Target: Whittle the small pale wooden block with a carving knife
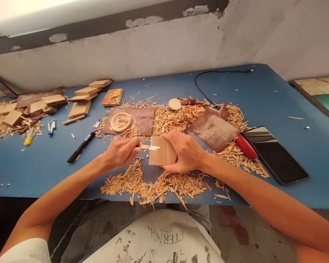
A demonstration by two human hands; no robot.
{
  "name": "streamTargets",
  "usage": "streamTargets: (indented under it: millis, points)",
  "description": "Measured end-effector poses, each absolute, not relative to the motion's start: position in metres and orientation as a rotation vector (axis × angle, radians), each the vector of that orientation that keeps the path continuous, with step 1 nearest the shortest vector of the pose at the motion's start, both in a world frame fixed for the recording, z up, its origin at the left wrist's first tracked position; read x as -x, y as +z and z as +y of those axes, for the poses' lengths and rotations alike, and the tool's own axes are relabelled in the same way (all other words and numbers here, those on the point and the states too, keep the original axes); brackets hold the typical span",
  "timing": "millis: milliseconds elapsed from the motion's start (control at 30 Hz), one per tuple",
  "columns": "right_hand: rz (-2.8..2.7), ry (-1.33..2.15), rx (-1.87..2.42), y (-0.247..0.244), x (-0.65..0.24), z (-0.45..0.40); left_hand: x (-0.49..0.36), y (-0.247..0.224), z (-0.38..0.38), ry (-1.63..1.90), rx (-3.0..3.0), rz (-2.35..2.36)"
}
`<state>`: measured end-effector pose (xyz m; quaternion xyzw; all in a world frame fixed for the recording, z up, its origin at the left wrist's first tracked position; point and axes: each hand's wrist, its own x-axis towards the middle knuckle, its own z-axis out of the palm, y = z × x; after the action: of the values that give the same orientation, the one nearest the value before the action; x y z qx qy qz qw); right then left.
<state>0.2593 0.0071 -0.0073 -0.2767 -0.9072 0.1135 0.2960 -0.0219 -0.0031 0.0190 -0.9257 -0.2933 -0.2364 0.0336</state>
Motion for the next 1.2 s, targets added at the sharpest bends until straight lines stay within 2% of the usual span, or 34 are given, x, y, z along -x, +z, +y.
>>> streamTargets:
  millis: [300,967,1200]
  points:
    - [-2.419,0.323,0.685,-0.009,-0.26,0.007,0.034,0.004,-0.002,-0.71,2.838,-0.943]
    - [-2.389,0.312,0.547,-0.008,-0.258,-0.002,0.046,0.0,0.011,-0.579,2.859,-0.783]
    - [-2.322,0.246,0.598,0.003,-0.255,-0.001,0.043,0.008,0.009,-0.706,2.668,-0.916]
